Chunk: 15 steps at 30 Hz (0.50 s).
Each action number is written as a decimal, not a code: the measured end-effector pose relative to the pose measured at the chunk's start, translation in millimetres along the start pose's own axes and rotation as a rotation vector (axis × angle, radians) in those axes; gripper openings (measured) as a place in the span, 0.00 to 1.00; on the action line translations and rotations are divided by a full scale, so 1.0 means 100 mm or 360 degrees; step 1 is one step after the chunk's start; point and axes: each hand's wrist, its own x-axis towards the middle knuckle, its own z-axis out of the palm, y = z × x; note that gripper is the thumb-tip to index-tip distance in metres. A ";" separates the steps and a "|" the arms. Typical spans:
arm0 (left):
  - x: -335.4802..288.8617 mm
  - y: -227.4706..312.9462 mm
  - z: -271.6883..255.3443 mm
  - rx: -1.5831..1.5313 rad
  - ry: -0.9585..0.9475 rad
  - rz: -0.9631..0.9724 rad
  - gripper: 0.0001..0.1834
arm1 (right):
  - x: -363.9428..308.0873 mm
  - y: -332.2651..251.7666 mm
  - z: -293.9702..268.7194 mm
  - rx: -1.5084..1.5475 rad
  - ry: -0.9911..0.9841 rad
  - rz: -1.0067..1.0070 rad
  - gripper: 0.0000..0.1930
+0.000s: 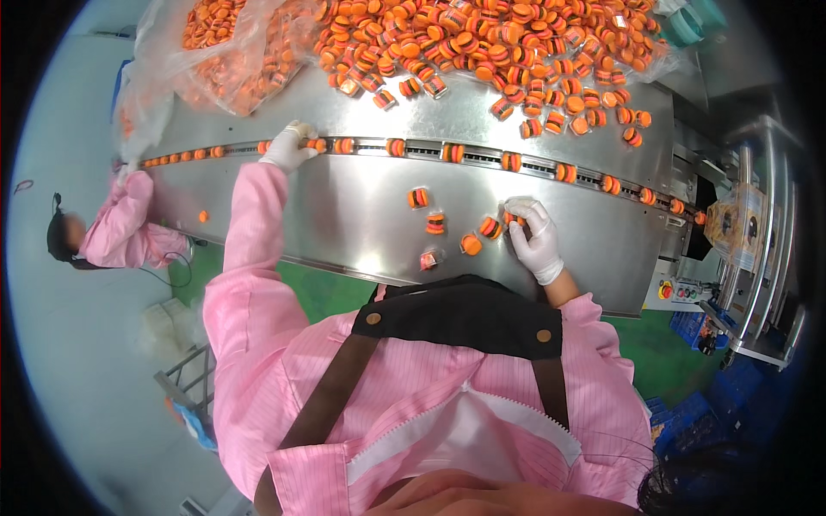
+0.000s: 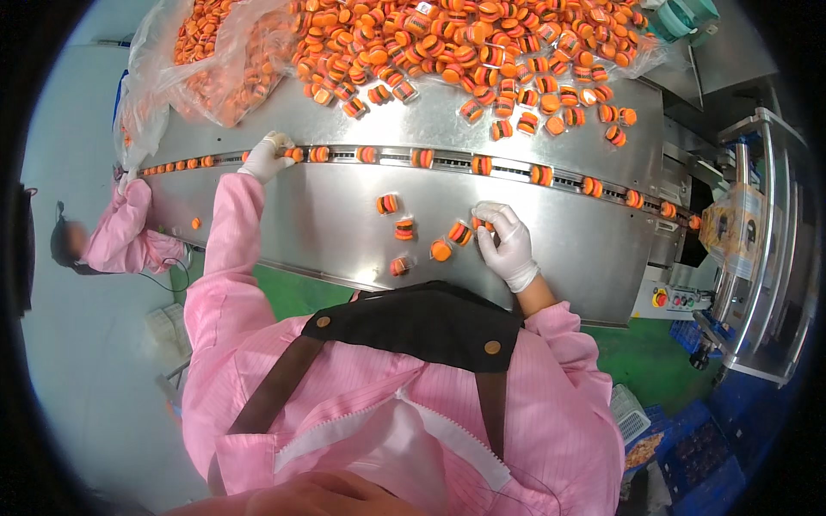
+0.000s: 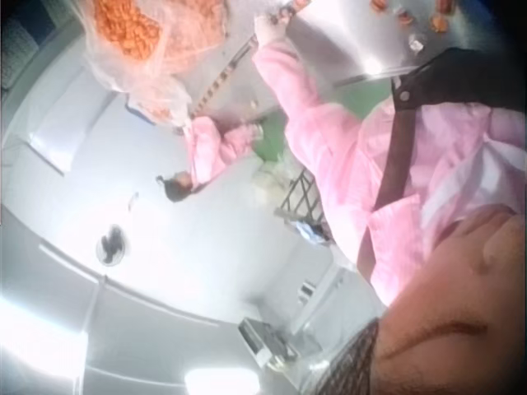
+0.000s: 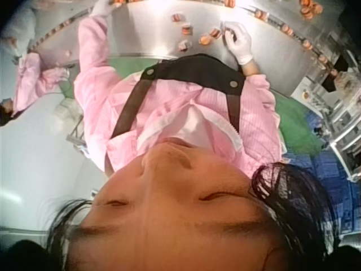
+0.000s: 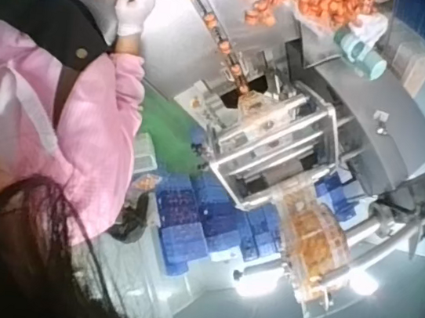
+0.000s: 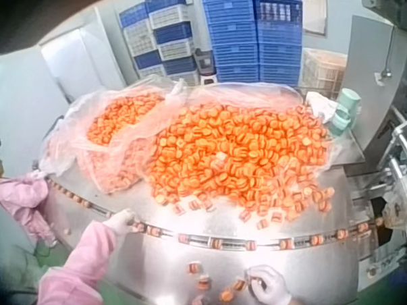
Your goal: The person stands at a stainless steel workstation in a factory, wearing a pink uniform and gloves. They pick up small, round, orange and black striped candies from a large pile and place them one by one onto a moving conveyor belt. Another worker is visible in the background performing a similar task.
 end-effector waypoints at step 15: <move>0.86 0.95 0.54 0.0207 0.0914 -0.0115 0.13 | 0.01 0.02 -0.01 -0.0070 0.0000 -0.0077 0.11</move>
